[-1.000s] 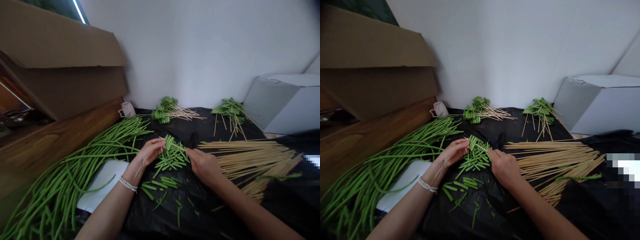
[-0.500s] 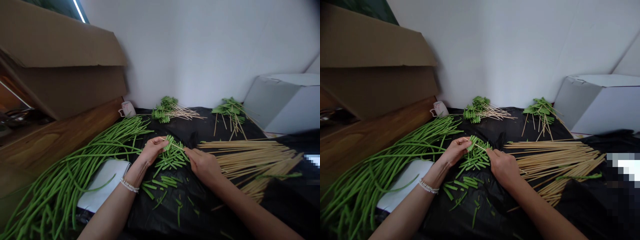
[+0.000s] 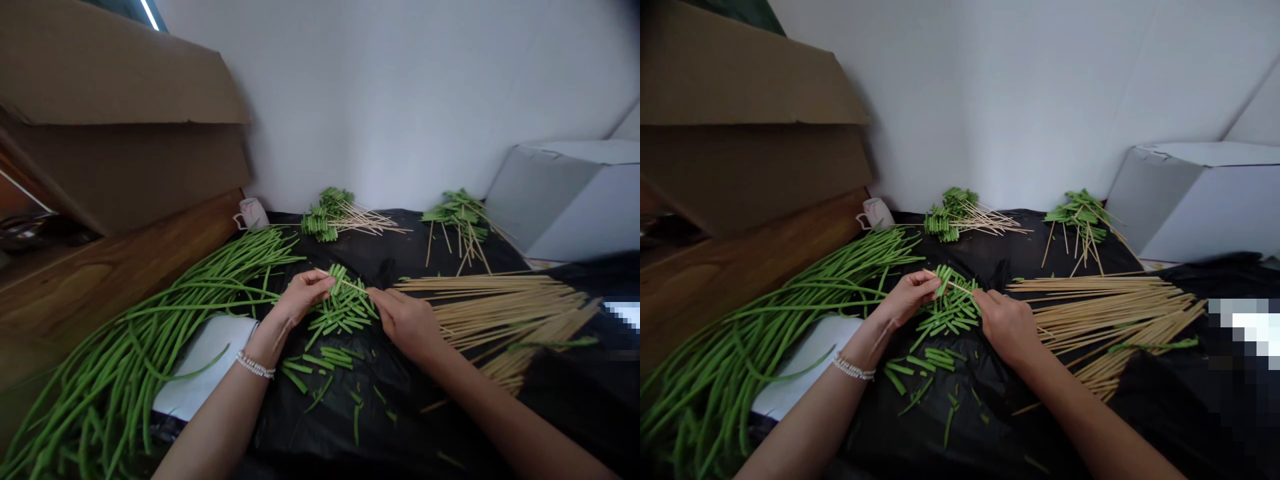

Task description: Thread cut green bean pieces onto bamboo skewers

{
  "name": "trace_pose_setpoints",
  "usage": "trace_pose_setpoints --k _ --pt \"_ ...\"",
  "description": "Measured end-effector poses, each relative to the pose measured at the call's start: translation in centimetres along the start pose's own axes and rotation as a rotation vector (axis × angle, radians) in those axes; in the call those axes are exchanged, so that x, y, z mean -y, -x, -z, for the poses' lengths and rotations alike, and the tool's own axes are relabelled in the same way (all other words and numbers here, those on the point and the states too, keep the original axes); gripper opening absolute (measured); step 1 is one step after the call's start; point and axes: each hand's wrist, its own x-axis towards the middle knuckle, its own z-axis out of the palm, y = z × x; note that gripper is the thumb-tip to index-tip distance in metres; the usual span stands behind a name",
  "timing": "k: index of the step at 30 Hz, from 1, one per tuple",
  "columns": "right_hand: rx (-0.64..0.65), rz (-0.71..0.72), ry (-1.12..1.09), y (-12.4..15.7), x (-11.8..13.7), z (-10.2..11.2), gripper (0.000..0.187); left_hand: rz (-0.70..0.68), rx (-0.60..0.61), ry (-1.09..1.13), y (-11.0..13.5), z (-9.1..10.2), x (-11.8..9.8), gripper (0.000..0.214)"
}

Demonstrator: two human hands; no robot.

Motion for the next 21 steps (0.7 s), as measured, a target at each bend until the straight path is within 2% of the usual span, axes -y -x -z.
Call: trace_pose_setpoints --k 5,8,11,15,21 --pt "-0.066 -0.049 0.028 -0.3 -1.0 0.1 0.03 -0.235 0.0 -0.473 -0.2 1.8 -1.0 0.026" --pt "-0.082 -0.035 0.029 -0.3 -1.2 0.2 0.03 -0.327 0.122 -0.817 -0.4 3.0 -1.1 0.017" --pt "-0.081 -0.017 0.017 -0.3 -1.1 0.2 0.03 -0.396 0.212 -1.097 -0.5 3.5 -0.8 0.021" --pt "-0.088 -0.014 0.029 -0.2 -0.9 0.1 0.028 -0.439 0.224 -1.272 -0.4 3.5 -0.5 0.028" --pt "-0.08 -0.007 0.058 -0.3 -0.9 0.0 0.028 -0.494 0.197 -1.39 0.0 3.2 -0.7 0.018"
